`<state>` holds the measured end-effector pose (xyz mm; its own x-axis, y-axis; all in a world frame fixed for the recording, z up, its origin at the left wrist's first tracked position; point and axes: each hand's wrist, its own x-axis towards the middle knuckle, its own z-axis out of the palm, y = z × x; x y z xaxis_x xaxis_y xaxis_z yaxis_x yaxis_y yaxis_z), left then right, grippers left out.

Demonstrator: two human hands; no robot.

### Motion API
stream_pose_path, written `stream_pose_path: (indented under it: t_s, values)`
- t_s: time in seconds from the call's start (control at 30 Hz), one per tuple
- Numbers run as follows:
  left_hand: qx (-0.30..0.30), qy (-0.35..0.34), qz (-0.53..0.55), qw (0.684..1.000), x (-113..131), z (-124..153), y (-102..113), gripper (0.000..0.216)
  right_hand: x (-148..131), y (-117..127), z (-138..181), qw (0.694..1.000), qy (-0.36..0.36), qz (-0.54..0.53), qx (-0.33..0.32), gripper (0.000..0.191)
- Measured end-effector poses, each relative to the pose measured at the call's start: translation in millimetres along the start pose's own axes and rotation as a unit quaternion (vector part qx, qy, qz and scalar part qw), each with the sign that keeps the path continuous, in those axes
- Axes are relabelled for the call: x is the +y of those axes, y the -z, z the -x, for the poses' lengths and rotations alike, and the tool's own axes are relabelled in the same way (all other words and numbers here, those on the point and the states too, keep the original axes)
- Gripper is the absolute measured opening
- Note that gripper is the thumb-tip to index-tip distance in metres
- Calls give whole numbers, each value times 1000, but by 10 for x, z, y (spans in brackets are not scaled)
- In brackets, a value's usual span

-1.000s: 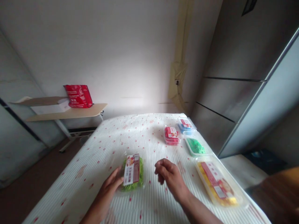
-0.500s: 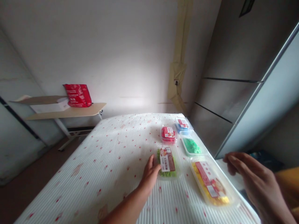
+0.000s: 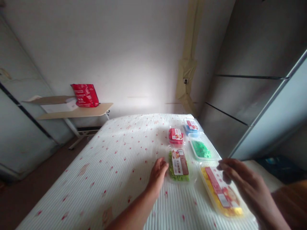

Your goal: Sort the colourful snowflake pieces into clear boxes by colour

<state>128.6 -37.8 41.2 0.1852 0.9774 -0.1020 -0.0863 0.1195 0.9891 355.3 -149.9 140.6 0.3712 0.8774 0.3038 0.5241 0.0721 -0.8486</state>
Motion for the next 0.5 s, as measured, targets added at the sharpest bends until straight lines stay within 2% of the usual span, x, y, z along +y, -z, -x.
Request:
stream_pose_path:
  t_s: [0.07,0.13,0.37,0.5]
  values:
    - [10,1,-20,1000,-7,-18,25,31,-23,-97,51,997,18,30,-74,35]
    - [5,1,-40,999,-2,-38,28,23,-34,-192,102,990,36,62,-119,34]
    - [-21,88,-33,995,78,-78,4,15,-165,-491,168,982,98,100,-126,31]
    - [-13,89,-2,996,128,-37,161,17,-250,-622,115,965,129,121,-195,30]
